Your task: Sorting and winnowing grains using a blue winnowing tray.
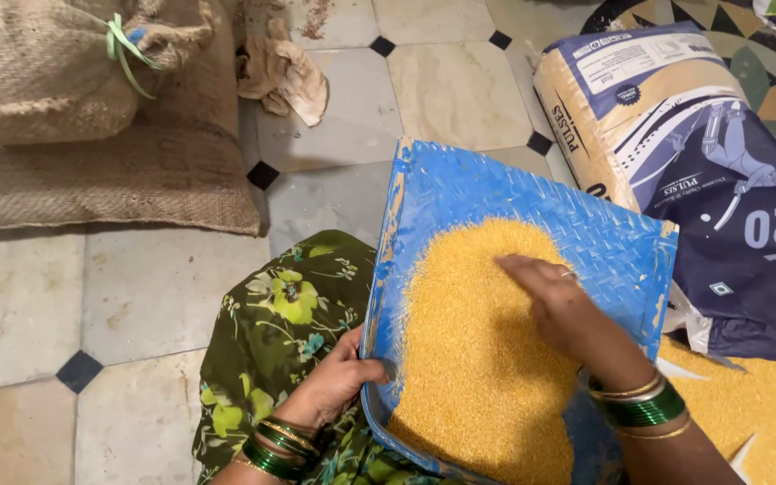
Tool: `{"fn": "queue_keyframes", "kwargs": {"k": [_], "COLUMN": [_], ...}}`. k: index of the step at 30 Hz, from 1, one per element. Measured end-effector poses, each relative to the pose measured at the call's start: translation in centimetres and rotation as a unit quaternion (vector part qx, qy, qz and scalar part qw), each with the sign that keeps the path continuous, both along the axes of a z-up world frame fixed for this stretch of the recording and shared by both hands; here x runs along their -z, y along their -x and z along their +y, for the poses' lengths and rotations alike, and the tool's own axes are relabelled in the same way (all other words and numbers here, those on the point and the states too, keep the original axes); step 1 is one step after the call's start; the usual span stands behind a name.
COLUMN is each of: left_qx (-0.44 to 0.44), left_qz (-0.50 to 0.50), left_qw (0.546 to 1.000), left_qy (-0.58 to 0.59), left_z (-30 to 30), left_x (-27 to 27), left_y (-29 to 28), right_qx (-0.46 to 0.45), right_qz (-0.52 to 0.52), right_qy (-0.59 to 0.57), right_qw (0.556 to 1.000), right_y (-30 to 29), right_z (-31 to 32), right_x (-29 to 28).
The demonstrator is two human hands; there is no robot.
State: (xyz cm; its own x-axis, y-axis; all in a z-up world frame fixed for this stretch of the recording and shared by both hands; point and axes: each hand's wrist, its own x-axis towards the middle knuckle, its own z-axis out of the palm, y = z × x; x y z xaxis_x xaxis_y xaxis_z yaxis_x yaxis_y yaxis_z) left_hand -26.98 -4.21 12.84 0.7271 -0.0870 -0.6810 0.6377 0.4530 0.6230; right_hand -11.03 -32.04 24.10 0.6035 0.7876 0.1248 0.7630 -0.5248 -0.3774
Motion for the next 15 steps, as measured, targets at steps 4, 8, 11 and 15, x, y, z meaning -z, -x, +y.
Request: {"fn": "queue_keyframes", "kwargs": {"k": [4, 8, 11, 15], "left_qx": [-0.003, 0.021, 0.016, -0.007], "left_qz": [-0.048, -0.084, -0.093, -0.053], "left_qw": [0.999, 0.996, 0.995, 0.999], "left_qy": [0.026, 0.007, 0.005, -0.001], "left_z": [-0.1, 0.0, -0.2, -0.3], "left_x": [0.4, 0.2, 1.2, 1.9], "left_y": [0.2, 0.1, 0.1, 0.1], "right_qx": [0.105, 0.085, -0.052, -0.105], "right_qz": [0.158, 0.42, 0.414, 0.29], "right_qy": [0.106, 0.296, 0.258, 0.173], "right_qw": [0.976, 0.853, 0.871, 0.935], "right_y": [2.0, 8.6, 10.9, 8.8], "right_z": [-1.3, 0.8, 1.4, 5.2], "right_x": [-1.3, -1.6, 0.8, -0.7]}}
